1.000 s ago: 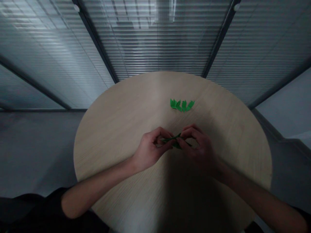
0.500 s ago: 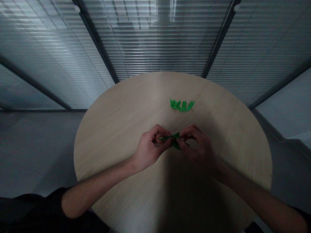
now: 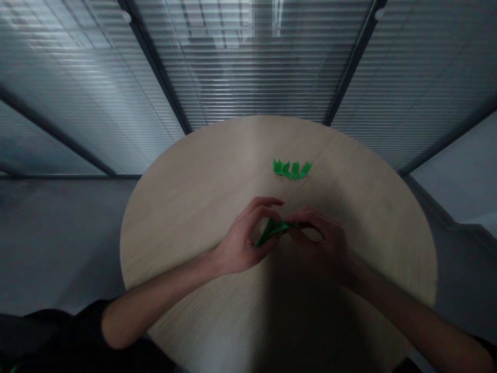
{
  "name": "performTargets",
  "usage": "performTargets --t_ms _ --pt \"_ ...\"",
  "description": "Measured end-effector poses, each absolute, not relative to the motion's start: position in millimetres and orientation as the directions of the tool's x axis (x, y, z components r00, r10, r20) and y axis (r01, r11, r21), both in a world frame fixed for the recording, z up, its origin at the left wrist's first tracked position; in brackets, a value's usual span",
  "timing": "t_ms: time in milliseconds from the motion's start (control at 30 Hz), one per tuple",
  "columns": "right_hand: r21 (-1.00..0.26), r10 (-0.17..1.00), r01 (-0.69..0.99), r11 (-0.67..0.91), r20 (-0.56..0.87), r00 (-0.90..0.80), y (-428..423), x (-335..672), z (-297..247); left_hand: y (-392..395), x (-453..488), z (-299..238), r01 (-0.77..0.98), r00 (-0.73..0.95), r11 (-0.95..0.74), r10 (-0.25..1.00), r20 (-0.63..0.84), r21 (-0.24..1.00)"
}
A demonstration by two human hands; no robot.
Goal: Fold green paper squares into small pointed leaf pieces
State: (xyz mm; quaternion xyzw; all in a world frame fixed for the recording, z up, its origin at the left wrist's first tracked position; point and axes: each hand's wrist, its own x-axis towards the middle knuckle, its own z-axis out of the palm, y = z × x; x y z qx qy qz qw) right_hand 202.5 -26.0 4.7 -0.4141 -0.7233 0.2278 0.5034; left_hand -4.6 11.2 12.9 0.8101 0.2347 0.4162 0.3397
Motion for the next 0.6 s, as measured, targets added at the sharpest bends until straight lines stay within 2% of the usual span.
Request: performTargets --t_ms 133,433,600 --pt "-0.774 0.826 0.290 0.563 0.543 -0.152 -26.8 202.9 3.0 10.4 -4.9 7.6 0.038 0.564 -0.590 0.679 0.470 0.806" --pt "-0.818 0.838 0.178 0.546 0.532 -0.124 -25.8 201.6 4.5 10.5 -6.3 8.6 0.012 0.530 -0.532 0.721 0.446 0.846" --pt "-0.797 0.821 0.199 0.570 0.557 -0.124 -25.1 201.6 5.8 9.7 -4.1 12.4 -0.004 0.534 -0.510 0.726 0.434 0.860"
